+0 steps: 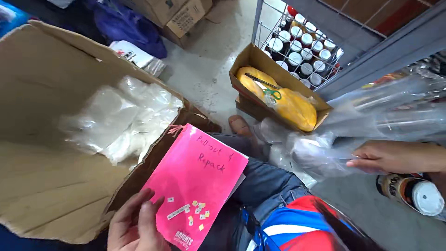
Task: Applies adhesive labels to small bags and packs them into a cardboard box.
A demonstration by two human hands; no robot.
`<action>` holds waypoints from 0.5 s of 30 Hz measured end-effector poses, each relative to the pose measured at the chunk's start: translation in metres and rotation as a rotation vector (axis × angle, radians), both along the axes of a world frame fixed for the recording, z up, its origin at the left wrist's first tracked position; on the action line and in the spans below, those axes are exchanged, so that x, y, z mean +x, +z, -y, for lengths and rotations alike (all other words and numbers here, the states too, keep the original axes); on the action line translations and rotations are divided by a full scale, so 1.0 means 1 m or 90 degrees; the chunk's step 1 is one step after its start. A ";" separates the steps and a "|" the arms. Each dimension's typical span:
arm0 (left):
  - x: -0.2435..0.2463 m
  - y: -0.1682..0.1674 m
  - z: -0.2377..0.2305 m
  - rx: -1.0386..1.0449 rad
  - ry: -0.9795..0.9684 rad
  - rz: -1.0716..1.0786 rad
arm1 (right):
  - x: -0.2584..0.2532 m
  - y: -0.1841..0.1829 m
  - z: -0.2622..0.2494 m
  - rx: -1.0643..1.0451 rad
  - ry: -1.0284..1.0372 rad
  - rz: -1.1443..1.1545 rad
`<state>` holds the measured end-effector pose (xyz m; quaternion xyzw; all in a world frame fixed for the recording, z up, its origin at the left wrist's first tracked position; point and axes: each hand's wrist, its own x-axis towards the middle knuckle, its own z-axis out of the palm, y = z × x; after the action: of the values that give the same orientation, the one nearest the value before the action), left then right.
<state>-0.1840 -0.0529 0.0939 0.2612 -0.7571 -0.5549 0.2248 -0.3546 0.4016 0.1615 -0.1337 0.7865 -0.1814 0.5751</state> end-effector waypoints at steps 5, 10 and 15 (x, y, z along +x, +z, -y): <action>-0.006 0.000 -0.009 -0.020 -0.032 0.008 | 0.017 -0.067 -0.026 0.270 0.004 0.171; 0.001 0.006 -0.003 -0.073 0.017 0.006 | 0.009 -0.149 -0.070 0.387 0.089 0.123; 0.025 0.003 0.009 -0.088 0.098 0.032 | 0.006 -0.134 -0.019 0.475 0.217 -0.029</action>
<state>-0.1586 -0.0615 0.0972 0.3161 -0.7767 -0.4760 0.2651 -0.3486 0.4211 0.0272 -0.0485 0.7774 0.2169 0.5884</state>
